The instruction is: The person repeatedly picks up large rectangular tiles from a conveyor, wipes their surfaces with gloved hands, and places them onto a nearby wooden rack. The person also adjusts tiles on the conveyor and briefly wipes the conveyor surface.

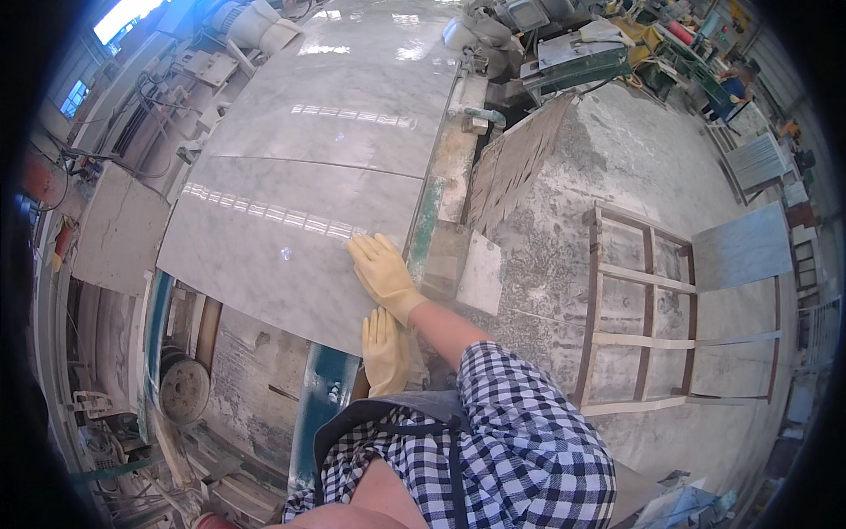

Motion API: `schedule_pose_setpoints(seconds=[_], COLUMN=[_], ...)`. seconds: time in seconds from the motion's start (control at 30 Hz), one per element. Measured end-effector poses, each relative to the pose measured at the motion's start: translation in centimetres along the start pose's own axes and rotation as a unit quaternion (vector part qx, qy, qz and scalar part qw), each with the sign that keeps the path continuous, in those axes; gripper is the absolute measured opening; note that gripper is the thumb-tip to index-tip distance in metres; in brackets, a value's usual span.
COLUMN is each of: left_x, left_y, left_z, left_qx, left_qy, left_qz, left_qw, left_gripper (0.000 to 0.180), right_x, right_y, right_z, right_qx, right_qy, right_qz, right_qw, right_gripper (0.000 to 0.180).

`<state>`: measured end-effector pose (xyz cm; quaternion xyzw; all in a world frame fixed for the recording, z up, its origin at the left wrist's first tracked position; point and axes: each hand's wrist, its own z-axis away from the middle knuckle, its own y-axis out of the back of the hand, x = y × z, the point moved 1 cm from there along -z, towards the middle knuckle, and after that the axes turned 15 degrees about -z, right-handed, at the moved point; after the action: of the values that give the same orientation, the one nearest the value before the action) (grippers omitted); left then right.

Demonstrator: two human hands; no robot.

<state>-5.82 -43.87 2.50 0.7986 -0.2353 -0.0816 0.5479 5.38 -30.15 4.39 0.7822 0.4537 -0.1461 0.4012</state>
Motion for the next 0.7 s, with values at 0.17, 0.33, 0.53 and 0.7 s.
schedule_pose_setpoints(seconds=[0.17,0.33,0.53,0.7], left_x=[0.05,0.02,0.08,0.01], left_y=[0.02,0.05,0.07,0.09], left_z=[0.03,0.05,0.09,-0.02], left_qx=[-0.001,-0.002,-0.003,-0.004], left_qy=[0.000,0.000,-0.002,-0.003], left_qz=[-0.001,-0.002,-0.001,-0.001], left_qw=[1.000,1.000,1.000,1.000], left_gripper=[0.052,0.053,0.053,0.053], right_x=[0.00,-0.10,0.06,0.26], right_y=[0.08,0.09,0.00,-0.09], right_z=[-0.09,-0.03,0.03,-0.04], right_qx=[-0.012,-0.015,-0.018,-0.021], right_qy=[-0.009,-0.012,-0.010,-0.015], right_qz=[-0.002,0.006,0.007,0.000], right_qw=[1.000,1.000,1.000,1.000], right_gripper=[0.044,0.044,0.043,0.042])
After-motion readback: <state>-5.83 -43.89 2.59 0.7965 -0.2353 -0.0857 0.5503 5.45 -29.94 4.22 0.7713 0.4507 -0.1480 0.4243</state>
